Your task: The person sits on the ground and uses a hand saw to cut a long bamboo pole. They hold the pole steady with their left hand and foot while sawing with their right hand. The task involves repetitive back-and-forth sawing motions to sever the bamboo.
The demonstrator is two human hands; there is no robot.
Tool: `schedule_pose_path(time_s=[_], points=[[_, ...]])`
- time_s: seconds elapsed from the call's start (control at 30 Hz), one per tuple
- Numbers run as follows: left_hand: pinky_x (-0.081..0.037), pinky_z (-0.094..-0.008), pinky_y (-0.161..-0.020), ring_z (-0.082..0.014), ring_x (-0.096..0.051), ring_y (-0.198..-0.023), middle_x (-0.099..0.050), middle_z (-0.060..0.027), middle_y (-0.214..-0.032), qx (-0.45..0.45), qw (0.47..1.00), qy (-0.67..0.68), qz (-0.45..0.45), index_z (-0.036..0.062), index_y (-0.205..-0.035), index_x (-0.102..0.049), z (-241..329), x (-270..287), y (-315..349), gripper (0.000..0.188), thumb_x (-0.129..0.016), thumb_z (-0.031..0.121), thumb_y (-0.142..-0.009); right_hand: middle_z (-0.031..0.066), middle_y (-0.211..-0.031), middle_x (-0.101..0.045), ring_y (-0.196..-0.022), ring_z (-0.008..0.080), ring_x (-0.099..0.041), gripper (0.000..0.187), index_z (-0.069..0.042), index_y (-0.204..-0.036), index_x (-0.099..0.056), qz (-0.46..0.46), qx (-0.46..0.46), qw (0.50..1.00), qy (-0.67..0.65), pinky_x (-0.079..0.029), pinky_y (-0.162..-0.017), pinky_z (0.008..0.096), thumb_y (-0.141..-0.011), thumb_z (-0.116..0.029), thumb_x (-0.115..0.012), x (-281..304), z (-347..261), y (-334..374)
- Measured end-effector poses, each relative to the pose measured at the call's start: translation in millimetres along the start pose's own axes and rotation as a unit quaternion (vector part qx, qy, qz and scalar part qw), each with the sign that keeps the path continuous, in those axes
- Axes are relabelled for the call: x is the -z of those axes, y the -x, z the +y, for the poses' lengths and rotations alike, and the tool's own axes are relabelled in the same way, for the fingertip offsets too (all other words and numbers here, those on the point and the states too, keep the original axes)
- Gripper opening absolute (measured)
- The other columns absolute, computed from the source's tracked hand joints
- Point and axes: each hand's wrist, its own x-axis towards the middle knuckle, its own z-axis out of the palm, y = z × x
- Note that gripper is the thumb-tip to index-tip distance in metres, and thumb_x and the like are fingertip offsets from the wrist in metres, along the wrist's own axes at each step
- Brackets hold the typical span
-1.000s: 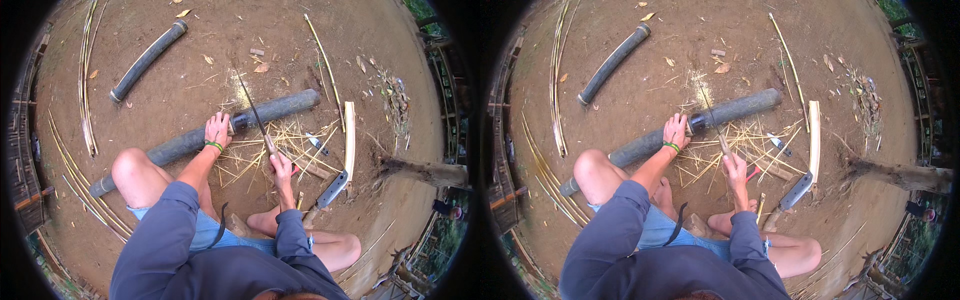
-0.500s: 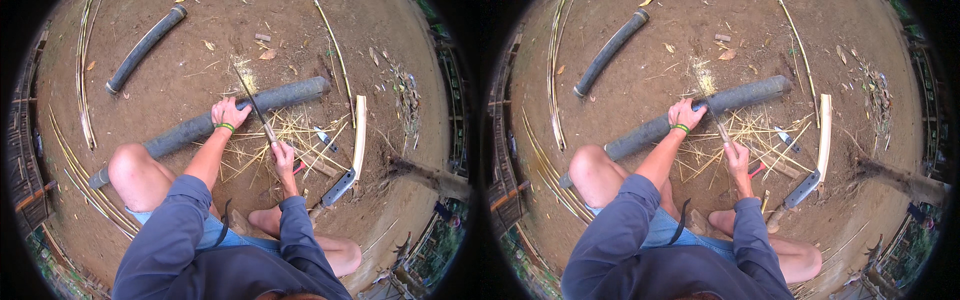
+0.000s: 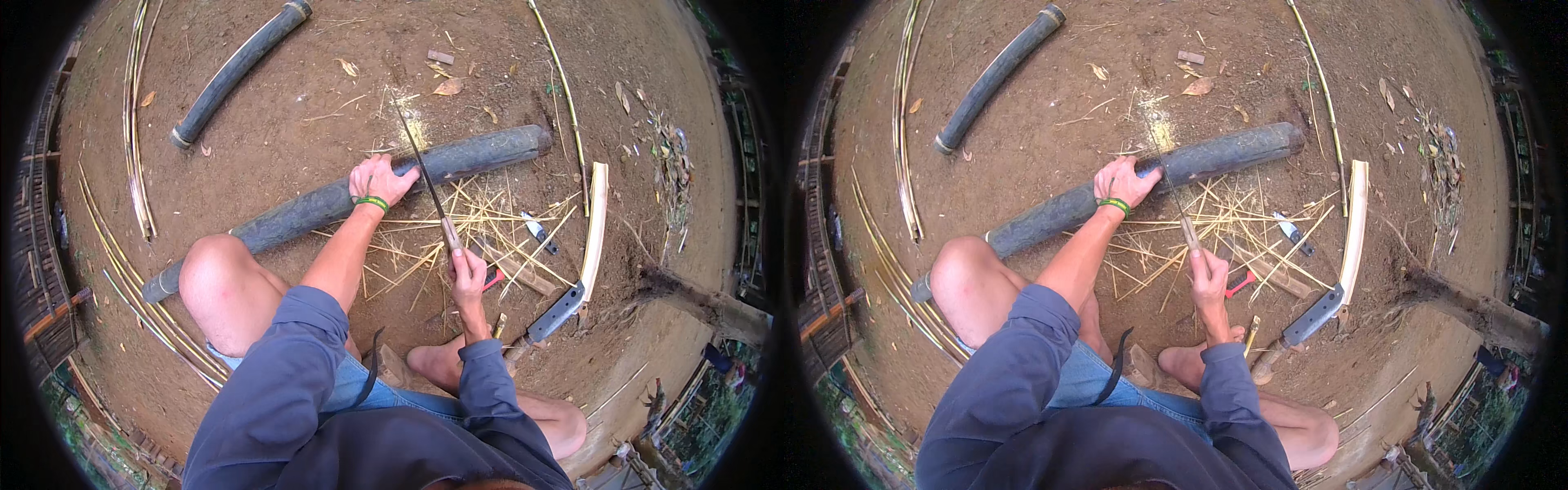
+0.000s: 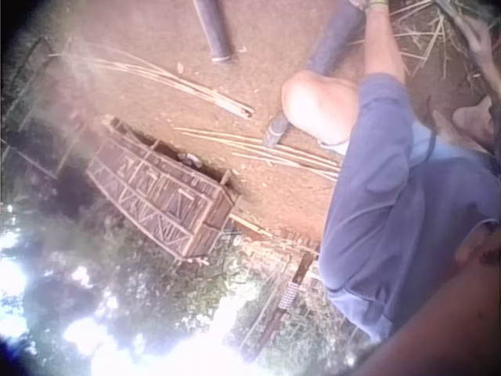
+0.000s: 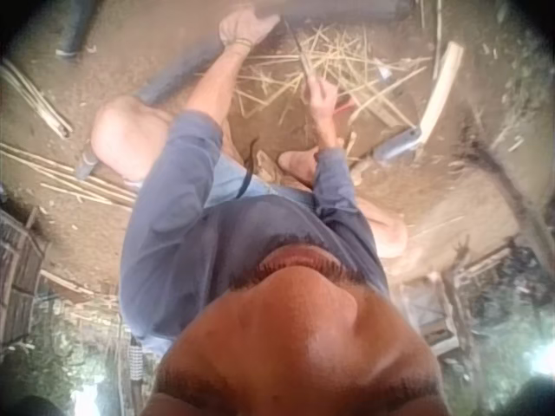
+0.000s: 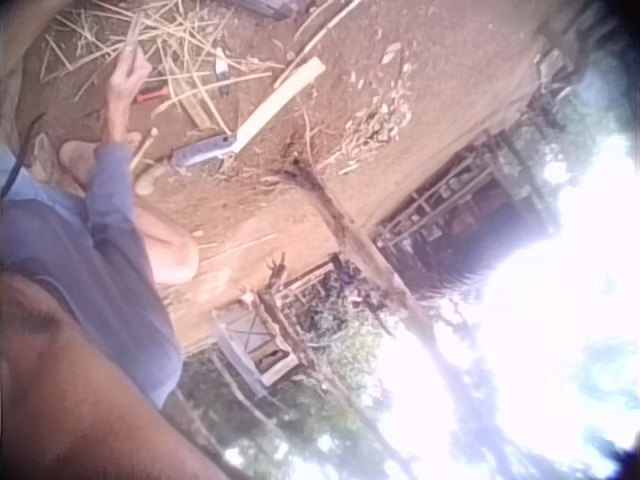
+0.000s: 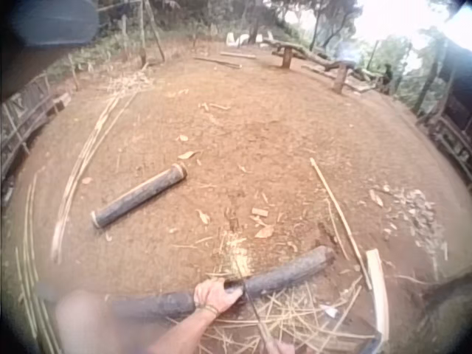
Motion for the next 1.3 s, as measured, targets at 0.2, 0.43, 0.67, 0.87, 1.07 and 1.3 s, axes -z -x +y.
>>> schedule_pose_path(time_s=[0.2, 0.43, 0.67, 0.87, 1.07, 1.3], points=[[-0.057, -0.0472, -0.084, -0.0373, -0.072, -0.093, -0.075, -0.0195, -0.095, 0.029, 0.998, -0.011, -0.06, 0.0066, -0.101, -0.078, 6, 8, -10, 0.069, -0.065, 0.069, -0.076, 0.0026, -0.053, -0.04, -0.052, 0.0106, -0.035, 0.045, 0.001, -0.07, -0.053, 0.014, 0.021, 0.999, 0.037, -0.027, -0.049, 0.0352, -0.102, -0.03, -0.056, -7, 12, -16], [-0.057, -0.0471, -0.083, -0.0371, -0.073, -0.092, -0.075, -0.0202, -0.094, 0.035, 0.997, -0.015, -0.067, 0.0092, -0.098, -0.079, 4, 11, -14, 0.067, -0.064, 0.07, -0.075, 0.0001, -0.055, -0.043, -0.054, 0.01, -0.038, 0.045, 0.001, -0.07, -0.053, 0.019, 0.019, 1.0, 0.006, -0.027, -0.049, 0.0343, -0.103, -0.029, -0.054, -31, 1, -46], [-0.057, -0.0466, -0.084, -0.0368, -0.073, -0.092, -0.075, -0.0208, -0.093, 0.037, 0.997, -0.015, -0.063, 0.0082, -0.095, -0.079, 0, 13, -16, 0.067, -0.064, 0.07, -0.076, 0.0046, -0.055, -0.042, -0.053, 0.0127, -0.039, 0.041, 0.003, -0.074, -0.055, 0.015, 0.031, 0.999, 0.028, -0.029, -0.049, 0.0359, -0.102, -0.026, -0.056, -24, 4, -20], [-0.057, -0.0466, -0.085, -0.0377, -0.073, -0.09, -0.075, -0.0223, -0.091, 0.034, 0.997, -0.016, -0.07, 0.0067, -0.096, -0.08, 5, 14, -18, 0.069, -0.063, 0.07, -0.076, 0.0035, -0.055, -0.042, -0.053, 0.0123, -0.038, 0.041, 0.002, -0.073, -0.055, 0.028, 0.056, 0.997, 0.053, -0.028, -0.049, 0.0363, -0.101, -0.027, -0.058, -31, 12, -37], [-0.057, -0.047, -0.085, -0.0383, -0.073, -0.09, -0.074, -0.0232, -0.089, 0.039, 0.995, -0.016, -0.087, 0.0058, -0.09, -0.08, 1, 18, -27, 0.07, -0.062, 0.072, -0.076, 0.0019, -0.057, -0.044, -0.055, 0.0106, -0.038, 0.042, 0.001, -0.071, -0.055, 0.012, 0.014, 1.0, 0.024, -0.028, -0.049, 0.0355, -0.102, -0.028, -0.057, -31, -5, -42], [-0.057, -0.0475, -0.084, -0.0383, -0.073, -0.09, -0.074, -0.0229, -0.09, 0.033, 0.998, -0.007, -0.059, 0.0051, -0.09, -0.08, -1, 16, -20, 0.071, -0.063, 0.073, -0.077, -0.0019, -0.052, -0.041, -0.048, 0.0093, -0.036, 0.048, -0.004, -0.061, -0.047, 0.017, 0.032, 0.999, 0.029, -0.025, -0.048, 0.0311, -0.105, -0.025, -0.052, -33, 2, -48]])
